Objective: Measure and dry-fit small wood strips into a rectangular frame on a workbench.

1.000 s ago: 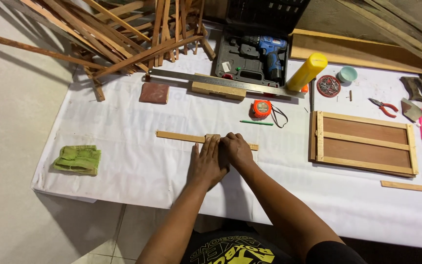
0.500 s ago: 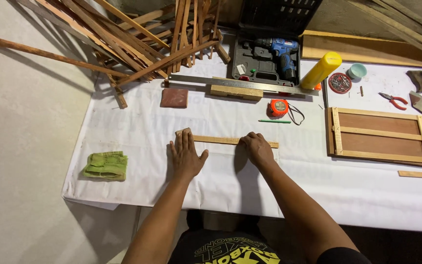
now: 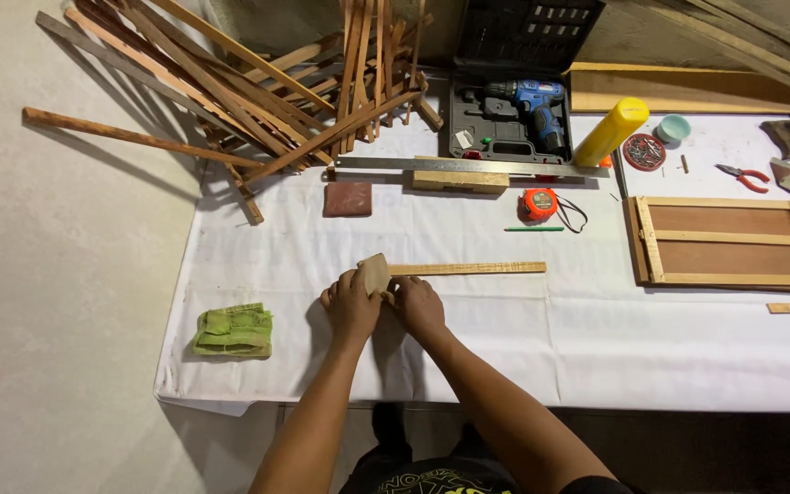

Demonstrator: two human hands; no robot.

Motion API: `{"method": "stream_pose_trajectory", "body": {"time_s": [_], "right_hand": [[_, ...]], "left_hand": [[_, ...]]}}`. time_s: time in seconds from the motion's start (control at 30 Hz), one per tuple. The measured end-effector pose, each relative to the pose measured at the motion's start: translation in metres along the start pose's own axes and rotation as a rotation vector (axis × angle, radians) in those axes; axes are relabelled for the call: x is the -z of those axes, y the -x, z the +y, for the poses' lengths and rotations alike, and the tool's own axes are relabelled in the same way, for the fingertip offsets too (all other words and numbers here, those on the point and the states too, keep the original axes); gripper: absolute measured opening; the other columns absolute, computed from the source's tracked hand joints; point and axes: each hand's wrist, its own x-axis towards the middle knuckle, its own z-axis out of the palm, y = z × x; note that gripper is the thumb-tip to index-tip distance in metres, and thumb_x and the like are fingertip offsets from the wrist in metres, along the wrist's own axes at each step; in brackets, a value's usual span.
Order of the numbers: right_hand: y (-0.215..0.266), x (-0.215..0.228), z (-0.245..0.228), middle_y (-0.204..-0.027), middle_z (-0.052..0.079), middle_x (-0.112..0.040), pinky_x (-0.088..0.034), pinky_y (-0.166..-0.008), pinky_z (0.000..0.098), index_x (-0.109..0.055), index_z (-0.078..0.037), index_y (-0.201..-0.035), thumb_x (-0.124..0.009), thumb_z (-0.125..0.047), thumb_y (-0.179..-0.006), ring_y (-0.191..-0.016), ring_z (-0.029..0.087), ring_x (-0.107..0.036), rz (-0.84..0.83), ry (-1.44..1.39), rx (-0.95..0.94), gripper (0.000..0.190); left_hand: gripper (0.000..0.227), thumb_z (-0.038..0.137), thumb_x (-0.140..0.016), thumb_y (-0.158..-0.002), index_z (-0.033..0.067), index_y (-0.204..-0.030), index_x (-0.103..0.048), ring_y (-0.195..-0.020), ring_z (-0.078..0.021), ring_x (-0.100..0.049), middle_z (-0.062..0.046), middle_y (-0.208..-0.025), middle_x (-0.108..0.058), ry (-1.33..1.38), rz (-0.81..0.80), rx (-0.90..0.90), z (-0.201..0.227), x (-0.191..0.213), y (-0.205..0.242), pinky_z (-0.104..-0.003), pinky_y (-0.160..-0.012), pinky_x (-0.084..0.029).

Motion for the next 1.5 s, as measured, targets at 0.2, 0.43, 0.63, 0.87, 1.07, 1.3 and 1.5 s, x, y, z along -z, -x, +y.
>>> {"method": "stream_pose_trajectory", "body": {"time_s": [0.2, 0.43, 0.63, 0.87, 1.07, 1.3, 1.5], "right_hand": [[-0.014, -0.043, 0.014, -0.100, 0.013, -0.075, -0.056, -0.081, 0.0439, -0.069, -0.007, -0.105, -0.073, -0.026, -0.088, -0.093, 0.033, -0.071, -0.030, -0.168, -0.031, 0.026], [-0.009, 0.000, 0.030, -0.097, 0.013, -0.077, -0.058, -0.078, 0.0423, -0.076, -0.011, -0.101, -0.074, -0.024, -0.087, -0.088, 0.032, -0.074, -0.149, -0.199, 0.041, 0.019], [-0.006, 0.090, 0.088, -0.106, 0.006, -0.070, -0.049, -0.084, 0.0453, -0.076, -0.015, -0.110, -0.072, -0.016, -0.084, -0.098, 0.032, -0.061, 0.342, 0.271, 0.138, 0.026], [-0.017, 0.122, 0.140, -0.094, 0.003, -0.068, -0.046, -0.086, 0.0429, -0.073, -0.018, -0.093, -0.074, -0.021, -0.086, -0.096, 0.027, -0.064, 0.193, 0.251, 0.144, 0.008], [-0.038, 0.130, 0.156, -0.092, 0.000, -0.069, -0.045, -0.087, 0.0428, -0.073, -0.018, -0.094, -0.072, -0.019, -0.089, -0.092, 0.025, -0.064, 0.274, 0.175, 0.282, 0.006], [-0.042, 0.137, 0.157, -0.090, 0.002, -0.070, -0.046, -0.083, 0.0435, -0.073, -0.015, -0.096, -0.072, -0.019, -0.088, -0.090, 0.027, -0.063, 0.182, 0.122, 0.270, 0.009], [-0.044, 0.129, 0.163, -0.090, 0.003, -0.070, -0.048, -0.081, 0.0414, -0.074, -0.014, -0.094, -0.073, -0.016, -0.084, -0.087, 0.029, -0.063, 0.157, 0.122, 0.213, 0.010]], "left_hand": [[0.063, 0.023, -0.073, -0.083, 0.0217, -0.144, -0.056, -0.122, -0.0298, -0.056, -0.009, -0.133, -0.056, 0.271, -0.021, 0.157, -0.021, 0.004, 0.000, -0.050, -0.104, -0.040], [0.062, 0.025, -0.078, -0.076, 0.0163, -0.134, -0.060, -0.122, -0.0313, -0.052, -0.009, -0.128, -0.056, 0.031, 0.168, 0.041, 0.016, 0.047, 0.012, -0.052, -0.101, -0.035], [0.048, 0.022, -0.071, -0.091, 0.0146, -0.137, -0.062, -0.117, -0.0237, -0.058, -0.001, -0.126, -0.065, 0.021, 0.044, -0.471, 0.048, -0.033, -0.028, -0.048, -0.104, -0.037], [0.017, 0.018, -0.068, -0.094, 0.0199, -0.108, -0.076, -0.102, -0.0198, -0.063, -0.001, -0.102, -0.067, -0.100, -0.103, -0.395, 0.089, -0.011, -0.039, -0.047, -0.107, -0.037], [0.018, 0.019, -0.071, -0.092, 0.0219, -0.108, -0.077, -0.100, -0.0173, -0.063, 0.004, -0.101, -0.070, -0.056, 0.092, -0.436, 0.086, -0.036, -0.054, -0.047, -0.106, -0.037], [0.023, 0.015, -0.071, -0.090, 0.0212, -0.111, -0.077, -0.104, -0.0181, -0.063, 0.004, -0.102, -0.071, -0.088, 0.196, -0.435, 0.103, -0.026, -0.050, -0.047, -0.106, -0.036], [0.024, 0.013, -0.071, -0.090, 0.0221, -0.111, -0.077, -0.101, -0.0163, -0.063, 0.006, -0.100, -0.070, -0.078, 0.074, -0.402, 0.089, -0.038, -0.054, -0.049, -0.109, -0.036]]}}
